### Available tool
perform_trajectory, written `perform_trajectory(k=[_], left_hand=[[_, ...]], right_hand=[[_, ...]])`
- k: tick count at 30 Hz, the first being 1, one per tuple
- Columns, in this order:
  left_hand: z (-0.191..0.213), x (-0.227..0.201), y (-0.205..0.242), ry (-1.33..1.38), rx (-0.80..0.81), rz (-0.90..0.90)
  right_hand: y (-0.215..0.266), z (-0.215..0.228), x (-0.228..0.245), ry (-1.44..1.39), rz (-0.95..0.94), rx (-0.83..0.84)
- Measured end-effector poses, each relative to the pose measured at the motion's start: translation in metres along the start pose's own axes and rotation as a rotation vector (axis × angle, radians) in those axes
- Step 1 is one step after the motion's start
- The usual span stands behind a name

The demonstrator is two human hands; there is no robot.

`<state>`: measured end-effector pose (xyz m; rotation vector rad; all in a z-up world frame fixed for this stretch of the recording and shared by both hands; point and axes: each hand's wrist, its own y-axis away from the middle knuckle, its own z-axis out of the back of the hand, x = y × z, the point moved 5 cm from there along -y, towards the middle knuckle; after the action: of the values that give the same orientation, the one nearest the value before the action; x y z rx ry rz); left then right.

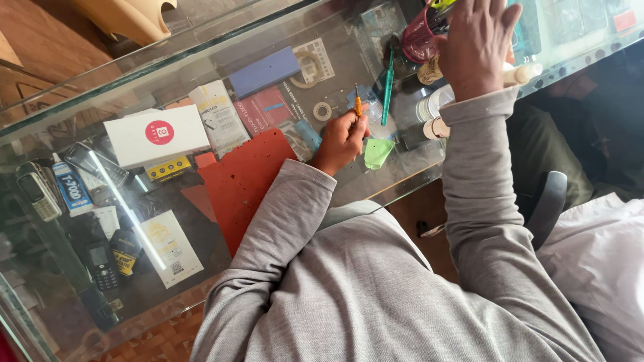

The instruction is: The person disassembles a phone by removing the back cover and internal components using a screwdriver, then applies adhesive from a bottle to the frame of the device.

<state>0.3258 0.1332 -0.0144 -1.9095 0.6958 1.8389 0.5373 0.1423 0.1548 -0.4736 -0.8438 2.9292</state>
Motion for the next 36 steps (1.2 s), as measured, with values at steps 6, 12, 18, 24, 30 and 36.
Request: perform_trajectory(k=[6,12,18,24,30,36], left_hand=[[0.003,-0.010,0.001,-0.162,-0.075,-0.320],[-0.004,-0.026,0.004,-0.254,-0.089,-0.353],[0.002,-0.040,0.009,-0.120,-0.067,-0.205],[0.002,0.005,0.001,0.232,0.068,-0.039],[0.005,0.017,-0.002,0.361,0.077,-0.077],[0.004,0.028,-0.007,0.432,0.083,-0.096]], right_hand=[[0.030,0.040,0.023,-0.602,-0.079,0.051],[0.056,0.024,0.098,-1.138,-0.018,0.216],[0.052,0.045,0.045,-0.849,-0.093,-0.141],[0.027,0.051,-0.016,-0.427,-0.099,-0.055],[0.013,0.000,-0.048,-0.644,-0.186,0.116],[0.005,-0.024,-0.026,-0.493,-0.163,0.125]])
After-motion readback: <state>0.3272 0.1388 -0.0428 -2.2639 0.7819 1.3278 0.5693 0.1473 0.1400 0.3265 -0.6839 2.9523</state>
